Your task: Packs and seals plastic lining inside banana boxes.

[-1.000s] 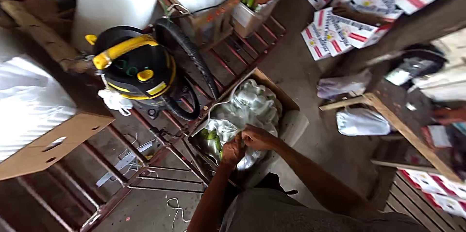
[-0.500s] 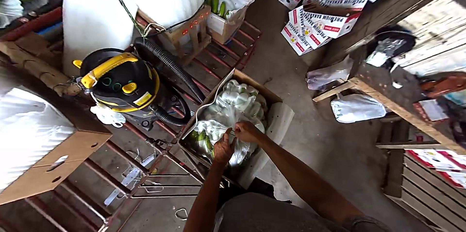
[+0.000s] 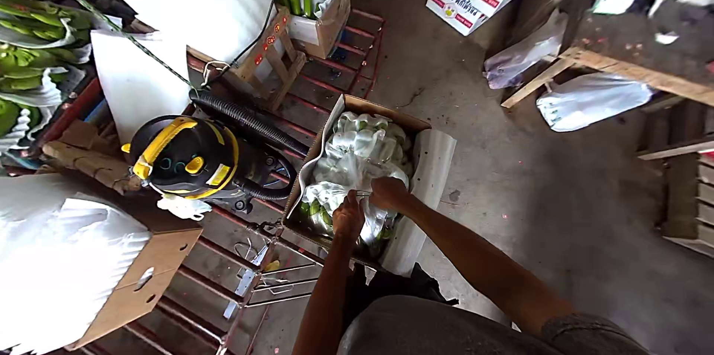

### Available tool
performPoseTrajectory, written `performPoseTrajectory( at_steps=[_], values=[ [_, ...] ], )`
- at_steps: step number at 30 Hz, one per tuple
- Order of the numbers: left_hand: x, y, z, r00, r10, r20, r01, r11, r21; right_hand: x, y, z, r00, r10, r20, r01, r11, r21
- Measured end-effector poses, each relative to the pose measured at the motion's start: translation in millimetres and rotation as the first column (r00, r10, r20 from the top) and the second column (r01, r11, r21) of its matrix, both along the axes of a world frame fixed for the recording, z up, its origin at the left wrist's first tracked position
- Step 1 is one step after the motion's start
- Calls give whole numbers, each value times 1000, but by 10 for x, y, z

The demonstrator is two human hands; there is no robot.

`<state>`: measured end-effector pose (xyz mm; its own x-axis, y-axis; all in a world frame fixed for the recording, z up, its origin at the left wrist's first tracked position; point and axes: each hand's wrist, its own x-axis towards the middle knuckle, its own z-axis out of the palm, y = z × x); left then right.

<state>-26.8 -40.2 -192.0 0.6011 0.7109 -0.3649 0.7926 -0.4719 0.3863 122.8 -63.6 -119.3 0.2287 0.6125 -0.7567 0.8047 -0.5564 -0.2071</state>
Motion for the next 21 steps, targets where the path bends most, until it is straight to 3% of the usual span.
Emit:
performPoseTrajectory(
  at_steps=[4, 8, 11, 15, 21],
  values=[
    [-101, 194, -18, 992, -117, 44, 120, 990, -74, -285, -405, -362, 945, -301, -127, 314, 944, 98],
    [-169, 335, -104, 970, -222, 95, 222, 975, 12, -550, -346, -419, 710, -642, -288, 704, 637, 314],
    [-187, 279, -174, 968, -211, 137, 210, 977, 19, -663, -240, -366, 579, -755, -307, 807, 478, 347],
    [-225, 233, -212, 956, -221, 192, 203, 973, 108, -730, -46, -328, 574, -793, -203, 805, 503, 315],
    [-236, 280, 8, 943, -327, 61, 314, 934, 169, -660, 52, -243, 644, -757, -113, 757, 609, 235]
  ],
)
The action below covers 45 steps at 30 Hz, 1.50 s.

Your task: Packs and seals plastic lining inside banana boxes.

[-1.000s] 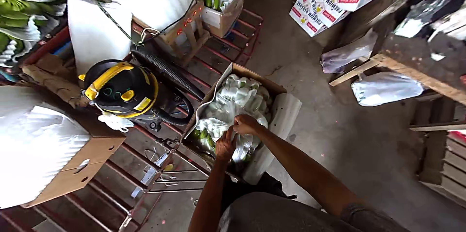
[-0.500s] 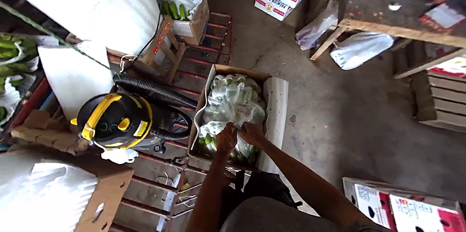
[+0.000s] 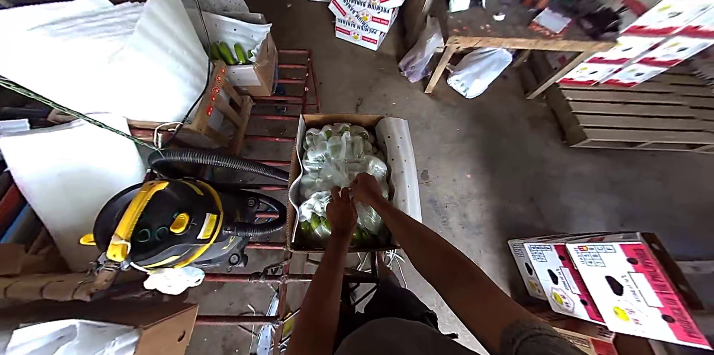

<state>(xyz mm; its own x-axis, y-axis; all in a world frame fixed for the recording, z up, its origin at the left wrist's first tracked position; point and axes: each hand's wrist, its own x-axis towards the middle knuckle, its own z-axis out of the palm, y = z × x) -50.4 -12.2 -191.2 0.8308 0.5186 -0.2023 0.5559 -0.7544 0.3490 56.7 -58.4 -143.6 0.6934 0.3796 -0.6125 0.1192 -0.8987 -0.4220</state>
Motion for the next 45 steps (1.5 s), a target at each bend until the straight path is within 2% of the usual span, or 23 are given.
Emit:
performPoseTrajectory(
  at_steps=[5, 8, 11, 13, 15, 20, 23, 27, 29, 30, 33, 35, 36, 37, 39, 40, 41, 42, 43, 44, 45],
  values=[
    [235, 32, 310, 953, -105, -286, 126, 990, 58, -35, -47, 105, 994, 101, 35, -96, 990, -104],
    [305, 64, 326, 928, -129, -351, 152, 988, 39, -54, -220, 97, 985, 169, 24, -163, 972, -168],
    [217, 293, 161, 957, -139, -255, 125, 990, -71, -180, -370, 7, 981, 177, -80, -185, 977, -108],
    [125, 488, 12, 985, -149, -87, 121, 957, -265, -426, -400, -4, 977, 180, -117, -186, 982, -41],
    [22, 595, -116, 989, -133, 60, 146, 910, -388, -690, -373, -48, 970, 196, -143, -194, 981, 27],
    [-52, 686, -159, 989, -67, 133, 133, 802, -583, -829, -405, -245, 964, 252, -81, -237, 958, 163],
    [-33, 647, -194, 987, -52, 151, 130, 815, -565, -805, -378, -348, 970, 232, -78, -214, 958, 191],
    [-10, 615, -167, 966, -234, 107, 257, 902, -348, -805, -347, -439, 974, 212, -79, -191, 959, 212],
    [12, 634, -130, 957, -278, 83, 290, 901, -323, -850, -387, -552, 985, 172, -30, -157, 948, 277],
    [40, 658, -98, 959, -277, 63, 281, 891, -357, -896, -430, -627, 993, 114, 17, -112, 926, 359],
    [158, 725, -72, 988, -151, 45, 152, 842, -517, -944, -550, -708, 989, -141, 52, 80, 787, 612],
    [210, 699, -54, 998, -60, 15, 58, 827, -559, -919, -554, -638, 957, -288, -44, 230, 654, 721],
    [226, 682, -56, 1000, -31, -1, 25, 831, -555, -876, -529, -595, 928, -343, -147, 329, 565, 757],
    [237, 674, -68, 1000, -8, -7, 3, 836, -549, -807, -494, -548, 875, -379, -300, 456, 439, 775],
    [258, 666, -83, 1000, 25, 2, -20, 835, -550, -617, -419, -441, 660, -349, -665, 733, 102, 673],
    [270, 663, -63, 1000, 29, -10, -30, 831, -556, -535, -400, -410, 554, -282, -784, 815, -13, 580],
    [269, 656, -49, 999, 33, -24, -40, 828, -560, -509, -409, -422, 497, -233, -836, 852, -48, 521],
    [251, 639, -47, 999, 38, -35, -51, 830, -555, -555, -452, -483, 537, -231, -811, 838, 39, 544],
    [226, 622, -50, 998, 45, -38, -59, 838, -542, -669, -519, -561, 678, -264, -686, 735, 260, 626],
    [207, 608, -61, 998, 56, -15, -56, 850, -524, -827, -591, -620, 848, -248, -469, 523, 544, 657],
    [182, 582, -73, 998, 59, 11, -46, 867, -495, -1024, -653, -660, 959, -148, -242, 264, 776, 573]
  ],
)
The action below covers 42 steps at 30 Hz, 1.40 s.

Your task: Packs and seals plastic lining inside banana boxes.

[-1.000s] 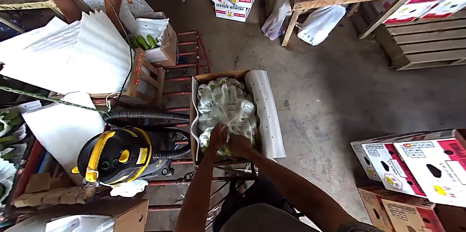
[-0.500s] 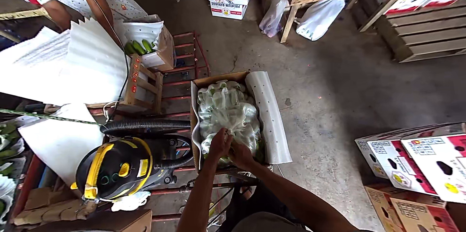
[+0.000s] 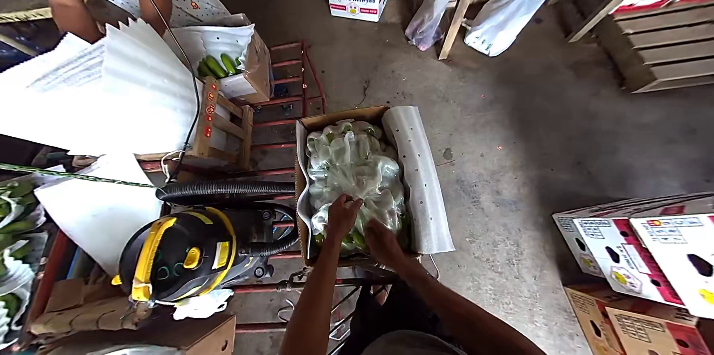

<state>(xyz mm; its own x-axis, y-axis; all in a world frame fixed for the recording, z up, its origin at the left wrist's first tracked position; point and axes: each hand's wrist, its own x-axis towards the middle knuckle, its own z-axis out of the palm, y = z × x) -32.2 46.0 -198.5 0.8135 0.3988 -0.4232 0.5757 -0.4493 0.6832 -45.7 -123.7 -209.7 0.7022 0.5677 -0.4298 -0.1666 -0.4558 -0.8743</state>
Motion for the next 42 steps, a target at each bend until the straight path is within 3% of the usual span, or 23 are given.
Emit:
performPoseTrajectory(
  at_steps=[2, 4, 6, 9, 13, 17, 18, 20, 22, 24, 27, 29, 31, 33, 37, 42],
  values=[
    [-82, -79, -56, 999, -32, 44, 28, 996, 85, -341, -10, 62, 907, 379, 183, -310, 895, -320],
    [-195, -83, -126, 989, -76, 130, 66, 994, 82, -357, 75, 201, 795, 535, 286, -444, 835, -326],
    [-293, 28, -160, 974, -105, 202, 112, 993, -23, -175, 100, 306, 747, 555, 366, -502, 832, -235],
    [-408, 44, -261, 951, -83, 299, 140, 975, -174, 2, -34, 376, 771, 537, 342, -516, 842, -158],
    [-485, -152, -425, 890, -25, 455, 60, 996, -64, 7, 16, 436, 767, 598, 234, -578, 801, -155],
    [-397, -195, -451, 838, 29, 544, -51, 998, 26, 363, 254, 752, 655, 729, 199, -669, 682, -296],
    [-370, -240, -437, 837, 87, 541, -106, 994, 4, 510, 339, 880, 655, 739, 158, -672, 666, -325],
    [-311, -341, -304, 842, 250, 478, -216, 968, -126, 881, 514, 959, 773, 626, 105, -571, 758, -315],
    [-232, -356, -265, 831, 356, 427, -272, 930, -247, 1250, 558, 679, 915, 397, 73, -359, 883, -304],
    [-122, -316, -189, 836, 438, 331, -344, 888, -306, 1212, 479, 462, 958, 277, 69, -219, 867, -447],
    [-63, -219, -110, 892, 413, 181, -356, 891, -281, 394, 323, 455, 950, 310, 39, -230, 778, -585],
    [-111, -112, -132, 949, 246, 196, -207, 958, -198, 76, 274, 512, 932, 350, 98, -247, 808, -534],
    [-243, -57, -208, 963, 84, 258, -54, 991, -120, -32, 229, 558, 888, 421, 184, -295, 830, -473],
    [-324, -65, -280, 951, 11, 308, 6, 998, -55, -69, 157, 558, 850, 468, 240, -317, 820, -476],
    [-402, -210, -398, 921, 27, 390, -46, 998, 39, -114, 55, 522, 762, 524, 380, -286, 800, -528],
    [-424, -340, -438, 889, 10, 458, -97, 981, 168, 28, 180, 922, 637, 704, 314, -396, 648, -651]
  ],
)
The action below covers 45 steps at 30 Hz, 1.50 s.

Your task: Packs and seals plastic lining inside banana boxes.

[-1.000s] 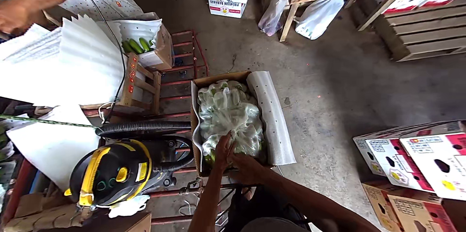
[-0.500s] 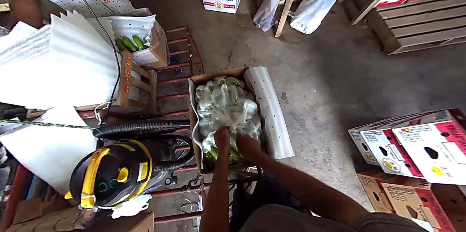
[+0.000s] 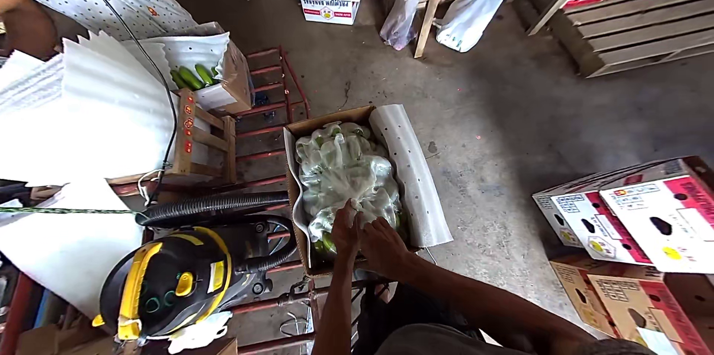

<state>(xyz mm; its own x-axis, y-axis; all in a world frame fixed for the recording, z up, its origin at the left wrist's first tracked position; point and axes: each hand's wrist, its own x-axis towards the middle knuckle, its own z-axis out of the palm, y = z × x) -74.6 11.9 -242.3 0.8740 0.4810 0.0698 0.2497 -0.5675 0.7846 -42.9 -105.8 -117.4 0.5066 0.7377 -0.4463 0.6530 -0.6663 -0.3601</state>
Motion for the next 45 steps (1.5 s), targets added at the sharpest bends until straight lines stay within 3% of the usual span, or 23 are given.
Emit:
performPoseTrajectory(
  at_steps=[2, 4, 6, 8, 10, 12, 14, 17, 20, 26, 31, 34, 37, 39, 41, 43, 45],
  values=[
    [34, -91, 36, 995, 83, 55, -82, 996, -23, 169, 166, 261, 999, 27, -38, -28, 999, -16],
    [104, -174, 107, 978, 195, 76, -184, 974, -132, 542, 326, 363, 984, -68, -167, 67, 998, -13],
    [216, -210, 158, 954, 298, 16, -287, 930, -228, 1079, 375, 99, 910, -239, -338, 241, 970, -36],
    [334, -127, 251, 950, 293, -111, -313, 904, -292, 1321, 309, -376, 844, -391, -368, 417, 909, -7],
    [408, 5, 344, 942, 255, -219, -322, 871, -371, 1002, 213, -588, 819, -465, -337, 499, 866, 17],
    [404, 108, 425, 938, 189, -292, -311, 830, -463, 457, 116, -567, 816, -493, -302, 521, 853, 15],
    [370, 210, 417, 951, 105, -290, -243, 835, -494, 128, 34, -569, 841, -460, -284, 511, 849, 135],
    [274, 247, 349, 970, 11, -243, -123, 883, -453, 57, -127, -646, 896, -335, -291, 425, 836, 347],
    [171, 159, 314, 984, 14, -176, -87, 908, -409, 24, -207, -693, 935, -284, -211, 349, 841, 413],
    [-48, 31, 90, 999, -6, -44, -7, 960, -280, -54, -151, -363, 968, -245, -45, 249, 938, 242],
    [-29, -121, 23, 986, 98, 133, -62, 966, -251, 98, -6, -189, 975, -177, 131, 121, 927, 354],
    [118, -239, 91, 951, 257, 173, -195, 930, -312, 565, 194, 20, 995, -90, -41, 97, 967, 235],
    [336, -235, 168, 930, 362, 67, -320, 885, -340, 1094, 364, -175, 953, -231, -197, 248, 967, 62],
    [369, -81, 218, 946, 322, -46, -307, 838, -452, 1098, 384, -365, 914, -332, -235, 348, 937, 29],
    [267, 123, 216, 980, 181, -85, -197, 792, -578, 899, 322, -435, 902, -355, -246, 377, 925, 49],
    [179, 202, 264, 991, 29, -128, -85, 887, -454, 787, 224, -526, 899, -365, -242, 403, 906, 128],
    [159, 153, 351, 976, -50, -210, 26, 993, -116, 847, 160, -606, 894, -359, -268, 416, 888, 198]
  ],
)
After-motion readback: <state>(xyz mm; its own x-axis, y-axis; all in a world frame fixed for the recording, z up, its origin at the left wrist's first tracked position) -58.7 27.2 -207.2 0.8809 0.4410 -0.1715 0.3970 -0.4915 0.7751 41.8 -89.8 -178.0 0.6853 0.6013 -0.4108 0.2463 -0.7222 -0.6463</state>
